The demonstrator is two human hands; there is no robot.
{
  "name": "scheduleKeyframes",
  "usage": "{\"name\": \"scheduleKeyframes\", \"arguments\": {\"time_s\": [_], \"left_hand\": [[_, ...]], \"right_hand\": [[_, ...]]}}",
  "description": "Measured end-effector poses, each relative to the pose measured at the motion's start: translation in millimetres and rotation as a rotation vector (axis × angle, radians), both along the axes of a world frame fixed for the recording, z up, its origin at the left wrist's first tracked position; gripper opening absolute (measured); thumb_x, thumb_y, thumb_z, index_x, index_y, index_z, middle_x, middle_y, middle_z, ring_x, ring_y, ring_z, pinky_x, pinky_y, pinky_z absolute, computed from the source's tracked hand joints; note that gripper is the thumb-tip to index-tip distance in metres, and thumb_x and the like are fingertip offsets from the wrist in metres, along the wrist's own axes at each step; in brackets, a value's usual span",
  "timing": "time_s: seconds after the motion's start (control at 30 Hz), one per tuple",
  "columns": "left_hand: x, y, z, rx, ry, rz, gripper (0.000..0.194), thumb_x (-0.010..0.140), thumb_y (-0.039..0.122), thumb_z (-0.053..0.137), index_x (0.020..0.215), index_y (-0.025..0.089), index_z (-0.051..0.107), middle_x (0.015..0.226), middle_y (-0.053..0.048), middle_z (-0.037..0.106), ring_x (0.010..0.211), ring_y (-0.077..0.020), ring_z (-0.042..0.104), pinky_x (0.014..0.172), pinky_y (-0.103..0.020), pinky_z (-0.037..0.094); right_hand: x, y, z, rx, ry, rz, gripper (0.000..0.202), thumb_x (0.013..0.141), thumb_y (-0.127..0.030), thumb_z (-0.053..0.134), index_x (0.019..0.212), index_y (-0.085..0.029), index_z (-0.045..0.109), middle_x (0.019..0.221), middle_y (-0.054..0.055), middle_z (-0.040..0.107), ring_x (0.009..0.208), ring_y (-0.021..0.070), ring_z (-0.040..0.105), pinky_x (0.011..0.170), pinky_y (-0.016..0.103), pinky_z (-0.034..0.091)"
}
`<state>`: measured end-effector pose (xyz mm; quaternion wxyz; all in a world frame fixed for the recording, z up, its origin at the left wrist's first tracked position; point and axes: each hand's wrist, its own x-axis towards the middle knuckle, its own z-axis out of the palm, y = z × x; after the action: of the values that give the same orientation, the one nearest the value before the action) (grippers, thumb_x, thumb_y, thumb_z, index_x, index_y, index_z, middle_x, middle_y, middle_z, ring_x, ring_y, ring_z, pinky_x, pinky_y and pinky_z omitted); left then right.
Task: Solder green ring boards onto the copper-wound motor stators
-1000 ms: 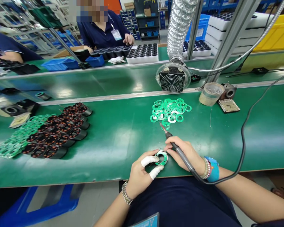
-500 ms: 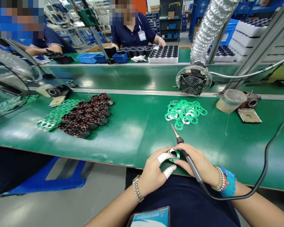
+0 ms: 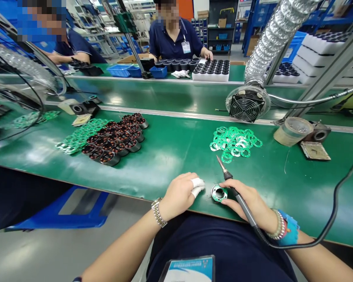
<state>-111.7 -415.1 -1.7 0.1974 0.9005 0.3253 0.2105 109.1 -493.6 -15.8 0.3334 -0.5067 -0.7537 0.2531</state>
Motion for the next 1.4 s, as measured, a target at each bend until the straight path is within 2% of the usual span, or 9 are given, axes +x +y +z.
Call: {"name": "scheduleKeyframes", "arguments": {"time_s": [0.13,0.3,0.4,0.5,0.7,0.87,1.07,1.23,1.4], "left_hand": [[-14,11,-3.2,-0.048,-0.051,0.051,0.015,0.082,0.018,0.053,0.089,0.02,0.066,0.083,-0.005,0.067,0.075,-0.0171,0.062,0.069,-0.028,0.05],[-2,5,-23.7,-0.254,-0.053,0.01,0.015,0.08,0.021,0.057,0.089,0.021,0.07,0.085,-0.005,0.071,0.08,-0.0202,0.064,0.073,-0.033,0.051],[12,-1,-27.2,-0.453,-0.256,0.071,0.015,0.08,0.022,0.057,0.087,0.019,0.07,0.086,-0.006,0.071,0.079,-0.019,0.065,0.075,-0.031,0.052],[23,-3,-25.0,-0.71,-0.438,0.039,0.011,0.077,0.023,0.061,0.079,0.017,0.069,0.081,-0.005,0.069,0.077,-0.017,0.064,0.073,-0.028,0.051],[26,4,-22.2,-1.059,-0.508,-0.031,0.018,0.075,0.031,0.063,0.079,0.014,0.066,0.072,-0.001,0.059,0.06,-0.0105,0.056,0.063,-0.024,0.047],[20,8,-24.5,-1.02,-0.489,-0.089,0.014,0.069,0.024,0.069,0.077,0.013,0.066,0.08,-0.002,0.058,0.075,-0.013,0.056,0.073,-0.026,0.044],[35,4,-21.0,-1.096,-0.455,-0.07,0.018,0.072,0.029,0.062,0.067,0.013,0.055,0.071,0.001,0.047,0.058,-0.0084,0.046,0.053,-0.021,0.04],[37,3,-18.3,-1.128,-0.463,-0.069,0.021,0.069,0.031,0.063,0.067,0.013,0.052,0.069,0.002,0.046,0.058,-0.0086,0.045,0.054,-0.022,0.04],[33,-1,-21.4,-1.114,-0.502,-0.048,0.022,0.073,0.032,0.062,0.071,0.014,0.051,0.071,0.002,0.045,0.058,-0.0081,0.047,0.057,-0.023,0.041]], "right_hand": [[1,-1,-0.2,-0.018,0.002,0.008,0.034,0.081,-0.024,0.06,0.113,-0.024,0.047,0.102,0.006,0.062,0.09,0.019,0.062,0.079,0.031,0.051],[-5,-7,-5.2,0.028,0.002,-0.052,0.034,0.083,-0.023,0.057,0.115,-0.023,0.046,0.102,0.008,0.061,0.092,0.0203,0.061,0.082,0.034,0.051],[-9,-9,-7.1,0.059,-0.003,-0.085,0.035,0.083,-0.02,0.056,0.116,-0.021,0.045,0.103,0.009,0.06,0.093,0.0209,0.06,0.082,0.034,0.051],[-11,-8,-6.5,0.052,-0.001,-0.085,0.035,0.083,-0.02,0.056,0.116,-0.021,0.045,0.102,0.009,0.06,0.092,0.0202,0.06,0.081,0.033,0.052],[-8,-7,-6.7,0.057,-0.007,-0.083,0.034,0.083,-0.021,0.057,0.115,-0.022,0.046,0.1,0.008,0.061,0.09,0.0188,0.061,0.079,0.032,0.052],[-8,-7,-6.5,0.065,-0.007,-0.071,0.036,0.082,-0.019,0.058,0.115,-0.02,0.046,0.103,0.008,0.06,0.092,0.0183,0.06,0.081,0.03,0.051],[-8,-3,0.3,0.096,-0.006,-0.071,0.035,0.081,-0.019,0.059,0.115,-0.019,0.048,0.099,0.008,0.06,0.088,0.0182,0.06,0.078,0.03,0.051],[-13,7,7.5,0.202,0.046,-0.074,0.024,0.084,-0.013,0.051,0.107,-0.02,0.051,0.09,0.006,0.058,0.082,0.0167,0.057,0.072,0.03,0.05],[-25,14,5.0,0.283,0.06,-0.046,0.028,0.083,-0.006,0.047,0.107,-0.02,0.048,0.08,0.004,0.055,0.075,0.0167,0.053,0.066,0.03,0.049]]}}
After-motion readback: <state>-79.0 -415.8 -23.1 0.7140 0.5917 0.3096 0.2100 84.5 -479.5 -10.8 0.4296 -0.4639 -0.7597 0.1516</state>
